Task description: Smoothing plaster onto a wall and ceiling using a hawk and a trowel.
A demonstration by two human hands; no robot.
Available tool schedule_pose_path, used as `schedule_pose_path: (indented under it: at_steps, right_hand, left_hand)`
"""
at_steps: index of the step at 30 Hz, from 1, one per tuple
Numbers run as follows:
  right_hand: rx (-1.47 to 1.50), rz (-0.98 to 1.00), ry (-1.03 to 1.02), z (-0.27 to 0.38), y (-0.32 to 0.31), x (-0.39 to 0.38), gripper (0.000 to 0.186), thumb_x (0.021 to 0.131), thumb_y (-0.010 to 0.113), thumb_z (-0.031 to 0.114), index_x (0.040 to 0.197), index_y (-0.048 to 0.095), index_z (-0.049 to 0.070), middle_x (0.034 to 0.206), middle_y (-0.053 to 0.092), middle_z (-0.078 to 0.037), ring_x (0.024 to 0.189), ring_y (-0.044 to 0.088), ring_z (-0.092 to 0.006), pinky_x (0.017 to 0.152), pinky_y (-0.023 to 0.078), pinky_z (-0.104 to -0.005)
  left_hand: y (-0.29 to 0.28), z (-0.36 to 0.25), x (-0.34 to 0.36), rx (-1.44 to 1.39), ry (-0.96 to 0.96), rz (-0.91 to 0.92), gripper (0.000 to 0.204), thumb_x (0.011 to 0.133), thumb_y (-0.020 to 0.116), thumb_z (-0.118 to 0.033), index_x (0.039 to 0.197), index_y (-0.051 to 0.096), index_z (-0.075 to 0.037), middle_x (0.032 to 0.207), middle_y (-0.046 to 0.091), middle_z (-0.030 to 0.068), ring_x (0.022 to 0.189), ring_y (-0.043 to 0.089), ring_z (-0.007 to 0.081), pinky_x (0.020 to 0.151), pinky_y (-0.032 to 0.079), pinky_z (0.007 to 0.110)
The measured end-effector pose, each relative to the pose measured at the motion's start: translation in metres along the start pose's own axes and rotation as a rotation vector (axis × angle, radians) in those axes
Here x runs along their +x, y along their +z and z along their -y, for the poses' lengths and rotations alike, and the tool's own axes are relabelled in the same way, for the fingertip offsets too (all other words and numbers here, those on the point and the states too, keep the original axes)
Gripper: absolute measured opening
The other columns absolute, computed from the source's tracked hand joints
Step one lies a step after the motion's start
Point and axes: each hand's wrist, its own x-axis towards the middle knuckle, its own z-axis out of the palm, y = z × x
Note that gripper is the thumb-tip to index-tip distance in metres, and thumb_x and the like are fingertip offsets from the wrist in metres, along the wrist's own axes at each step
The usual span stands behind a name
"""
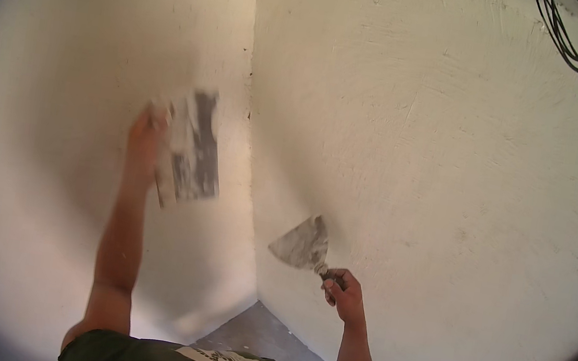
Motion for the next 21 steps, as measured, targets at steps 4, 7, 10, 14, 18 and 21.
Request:
schedule_pose_path:
  at_steps: [4,7,10,14,18,21]
  right_hand:
    - [-0.605,-0.066,-0.273,0.088,0.059,0.034,0.038,0.08,0.077,0.021,0.104,0.056,0.0,0.075,0.054,-0.004,0.063,0.051,-0.0111,0.058,0.046,-0.0284]
    - [-0.892,-0.124,-0.605,0.156,0.122,0.075,0.036,0.09,0.067,0.026,0.116,0.061,0.001,0.094,0.065,-0.014,0.083,0.062,-0.0238,0.077,0.05,-0.0349]
    - [-0.943,-0.184,-0.62,0.22,0.19,0.127,0.038,0.096,0.059,0.032,0.121,0.06,0.003,0.082,0.067,-0.013,0.072,0.064,-0.0231,0.07,0.051,-0.0354]
    - [-0.878,-0.31,-0.953,0.295,0.241,0.248,0.032,0.097,0.057,0.031,0.112,0.064,0.004,0.076,0.067,-0.013,0.067,0.065,-0.0243,0.066,0.051,-0.0357]
    - [-0.912,-0.318,-0.898,0.324,0.275,0.312,0.035,0.093,0.061,0.036,0.11,0.066,0.005,0.086,0.07,-0.015,0.079,0.069,-0.029,0.074,0.053,-0.0383]
    - [-0.953,-0.368,-0.866,0.36,0.273,0.35,0.037,0.091,0.063,0.039,0.109,0.067,0.006,0.09,0.071,-0.016,0.086,0.069,-0.0308,0.078,0.054,-0.0395]
  left_hand:
    - [0.003,0.099,-0.084,0.154,-0.172,0.116,0.034,0.1,0.053,-0.026,0.115,0.057,0.004,0.104,0.065,0.0151,0.092,0.06,0.0231,0.086,0.047,0.036]
    - [-0.01,0.155,-0.143,0.0,-0.367,0.152,0.029,0.099,0.052,-0.02,0.115,0.057,0.004,0.103,0.065,0.0173,0.09,0.06,0.0238,0.085,0.047,0.035]
    - [-0.026,0.204,-0.191,-0.069,-0.512,0.095,0.027,0.098,0.053,-0.017,0.114,0.057,0.004,0.101,0.065,0.0152,0.089,0.059,0.021,0.083,0.047,0.034]
    - [-0.033,0.219,-0.18,-0.137,-0.569,0.139,0.025,0.099,0.054,-0.017,0.111,0.057,0.005,0.098,0.065,0.0102,0.088,0.058,0.0153,0.08,0.047,0.032]
    - [-0.035,0.236,-0.199,-0.19,-0.707,0.131,0.024,0.1,0.054,-0.019,0.108,0.057,0.004,0.096,0.065,0.0074,0.086,0.057,0.0125,0.079,0.047,0.029]
    - [-0.023,0.234,-0.182,-0.187,-0.693,0.14,0.023,0.1,0.055,-0.019,0.108,0.057,0.002,0.095,0.064,0.0059,0.084,0.056,0.0106,0.078,0.047,0.027]
